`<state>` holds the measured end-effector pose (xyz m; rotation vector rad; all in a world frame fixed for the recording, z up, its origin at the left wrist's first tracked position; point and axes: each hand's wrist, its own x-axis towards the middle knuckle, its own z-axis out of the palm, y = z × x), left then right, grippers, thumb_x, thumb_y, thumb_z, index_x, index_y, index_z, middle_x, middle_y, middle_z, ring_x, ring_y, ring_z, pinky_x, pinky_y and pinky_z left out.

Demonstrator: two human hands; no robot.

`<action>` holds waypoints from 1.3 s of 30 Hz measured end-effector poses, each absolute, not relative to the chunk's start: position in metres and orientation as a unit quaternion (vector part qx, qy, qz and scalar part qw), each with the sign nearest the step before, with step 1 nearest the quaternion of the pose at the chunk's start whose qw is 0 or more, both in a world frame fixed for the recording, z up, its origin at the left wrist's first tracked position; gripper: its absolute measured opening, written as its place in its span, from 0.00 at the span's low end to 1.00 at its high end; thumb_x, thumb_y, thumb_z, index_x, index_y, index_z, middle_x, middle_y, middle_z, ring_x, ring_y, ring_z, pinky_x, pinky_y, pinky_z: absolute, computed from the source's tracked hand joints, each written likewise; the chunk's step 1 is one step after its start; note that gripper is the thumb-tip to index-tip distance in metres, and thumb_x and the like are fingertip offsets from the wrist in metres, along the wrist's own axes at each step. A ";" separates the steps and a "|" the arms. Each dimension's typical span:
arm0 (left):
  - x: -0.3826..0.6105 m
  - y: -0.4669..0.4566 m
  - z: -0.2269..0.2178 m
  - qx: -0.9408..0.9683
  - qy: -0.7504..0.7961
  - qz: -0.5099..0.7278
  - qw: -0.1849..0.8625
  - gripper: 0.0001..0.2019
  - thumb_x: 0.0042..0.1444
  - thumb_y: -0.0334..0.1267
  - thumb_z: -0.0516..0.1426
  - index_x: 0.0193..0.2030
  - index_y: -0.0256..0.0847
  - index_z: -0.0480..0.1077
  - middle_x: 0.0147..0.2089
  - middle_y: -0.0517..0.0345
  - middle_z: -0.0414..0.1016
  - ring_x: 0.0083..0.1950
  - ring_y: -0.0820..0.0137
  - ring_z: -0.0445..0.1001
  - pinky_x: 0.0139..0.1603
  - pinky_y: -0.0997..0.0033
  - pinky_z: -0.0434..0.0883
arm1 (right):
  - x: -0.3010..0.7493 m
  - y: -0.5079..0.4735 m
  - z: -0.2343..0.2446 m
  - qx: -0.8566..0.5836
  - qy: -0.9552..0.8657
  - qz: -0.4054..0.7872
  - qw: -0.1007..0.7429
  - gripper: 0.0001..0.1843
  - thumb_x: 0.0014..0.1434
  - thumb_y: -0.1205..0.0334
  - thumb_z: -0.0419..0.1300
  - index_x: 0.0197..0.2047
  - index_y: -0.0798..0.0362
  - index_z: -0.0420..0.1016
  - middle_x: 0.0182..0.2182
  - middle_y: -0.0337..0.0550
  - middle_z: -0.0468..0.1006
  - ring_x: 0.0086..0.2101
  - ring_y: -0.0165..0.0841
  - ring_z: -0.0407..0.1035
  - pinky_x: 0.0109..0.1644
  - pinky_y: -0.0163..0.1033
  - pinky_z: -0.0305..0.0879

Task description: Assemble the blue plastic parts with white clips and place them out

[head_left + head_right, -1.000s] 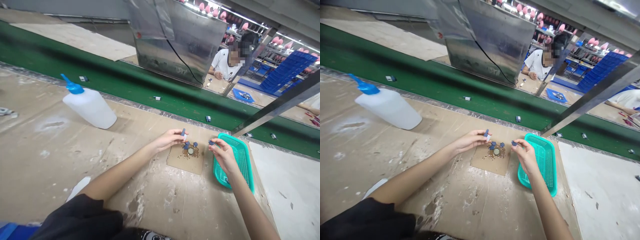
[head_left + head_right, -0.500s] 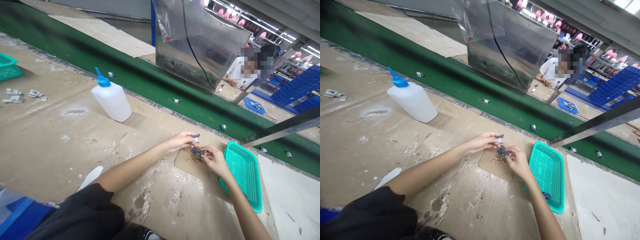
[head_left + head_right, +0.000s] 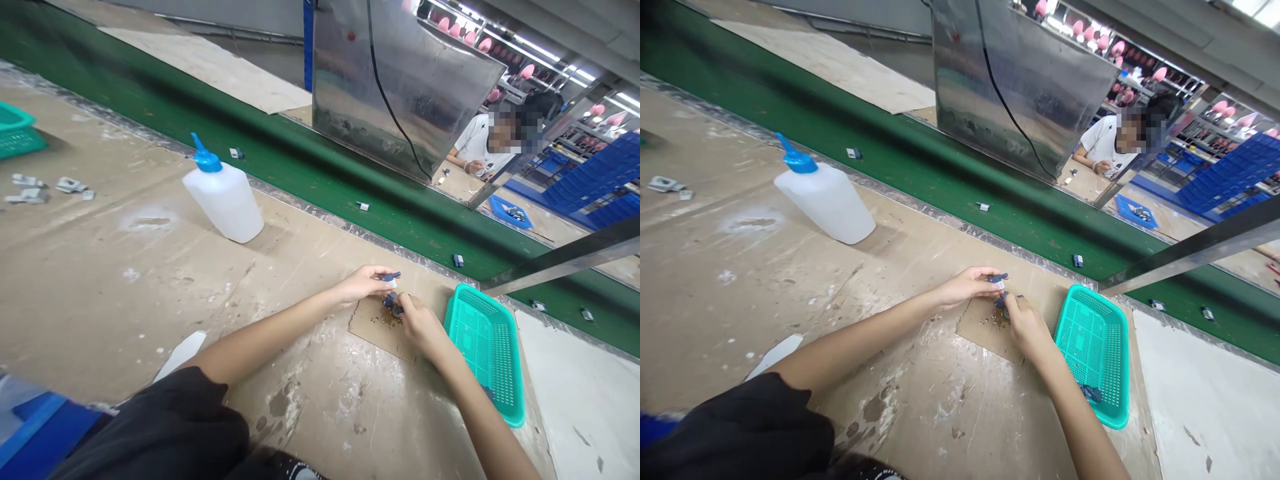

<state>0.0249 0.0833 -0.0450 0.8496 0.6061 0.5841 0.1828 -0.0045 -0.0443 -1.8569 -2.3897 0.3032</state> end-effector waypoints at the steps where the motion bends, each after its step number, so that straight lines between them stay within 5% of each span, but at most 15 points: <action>1: 0.025 0.084 -0.046 0.412 0.293 0.278 0.817 0.13 0.42 0.24 0.61 0.37 0.35 0.71 0.34 0.57 0.73 0.33 0.74 0.73 0.48 0.64 0.67 | 0.184 -0.005 -0.044 -0.610 -0.783 0.104 0.063 0.12 0.49 0.76 0.45 0.35 0.52 0.57 0.30 0.46 0.69 0.32 0.36 0.64 0.34 0.36 0.58; 5: 0.026 0.087 -0.047 0.457 0.309 0.303 0.777 0.13 0.38 0.24 0.62 0.34 0.34 0.70 0.31 0.59 0.73 0.33 0.74 0.72 0.46 0.65 0.67 | 0.192 -0.005 -0.035 -0.639 -0.727 0.153 0.199 0.07 0.51 0.70 0.50 0.33 0.51 0.55 0.29 0.42 0.69 0.29 0.34 0.64 0.33 0.38 0.60; 10: 0.026 0.085 -0.046 0.503 0.278 0.290 0.765 0.15 0.37 0.31 0.64 0.34 0.34 0.70 0.34 0.55 0.75 0.35 0.72 0.73 0.45 0.68 0.67 | 0.193 -0.002 -0.015 -0.579 -0.536 0.366 0.494 0.17 0.47 0.65 0.60 0.31 0.50 0.52 0.33 0.41 0.73 0.35 0.34 0.71 0.41 0.41 0.66; 13: 0.026 0.080 -0.041 0.504 0.256 0.267 0.780 0.16 0.38 0.35 0.64 0.37 0.35 0.71 0.36 0.53 0.76 0.36 0.71 0.73 0.44 0.69 0.67 | 0.187 0.000 -0.010 -0.535 -0.478 0.432 0.546 0.19 0.45 0.66 0.64 0.30 0.50 0.53 0.32 0.37 0.74 0.35 0.33 0.72 0.41 0.39 0.67; 22: 0.024 0.077 -0.026 0.486 0.271 0.260 0.789 0.13 0.38 0.29 0.64 0.35 0.33 0.72 0.32 0.55 0.76 0.30 0.76 0.73 0.37 0.75 0.69 | 0.175 0.001 -0.009 -0.541 -0.480 0.397 0.565 0.18 0.42 0.69 0.65 0.29 0.51 0.56 0.31 0.37 0.74 0.32 0.30 0.72 0.36 0.34 0.69; 31: 0.042 0.067 -0.003 0.412 0.272 0.369 0.787 0.10 0.41 0.26 0.62 0.33 0.32 0.70 0.31 0.56 0.73 0.28 0.76 0.72 0.34 0.72 0.72 | 0.163 0.000 0.003 -0.576 -0.551 0.188 0.573 0.10 0.49 0.67 0.59 0.31 0.51 0.59 0.31 0.38 0.68 0.42 0.34 0.69 0.44 0.38 0.67; 36: 0.044 0.060 -0.003 0.435 0.279 0.332 0.789 0.11 0.41 0.29 0.62 0.33 0.33 0.68 0.30 0.57 0.73 0.27 0.75 0.72 0.32 0.74 0.69 | 0.174 -0.007 0.008 -0.583 -0.637 0.185 0.469 0.29 0.47 0.60 0.62 0.50 0.50 0.53 0.40 0.45 0.67 0.41 0.36 0.66 0.45 0.43 0.65; 39: 0.043 0.056 -0.002 0.492 0.281 0.331 0.755 0.10 0.39 0.30 0.62 0.31 0.33 0.68 0.28 0.57 0.72 0.29 0.75 0.71 0.29 0.77 0.66 | 0.177 -0.010 0.013 -0.636 -0.686 0.095 0.342 0.30 0.46 0.54 0.62 0.49 0.53 0.56 0.36 0.47 0.69 0.37 0.38 0.66 0.40 0.43 0.63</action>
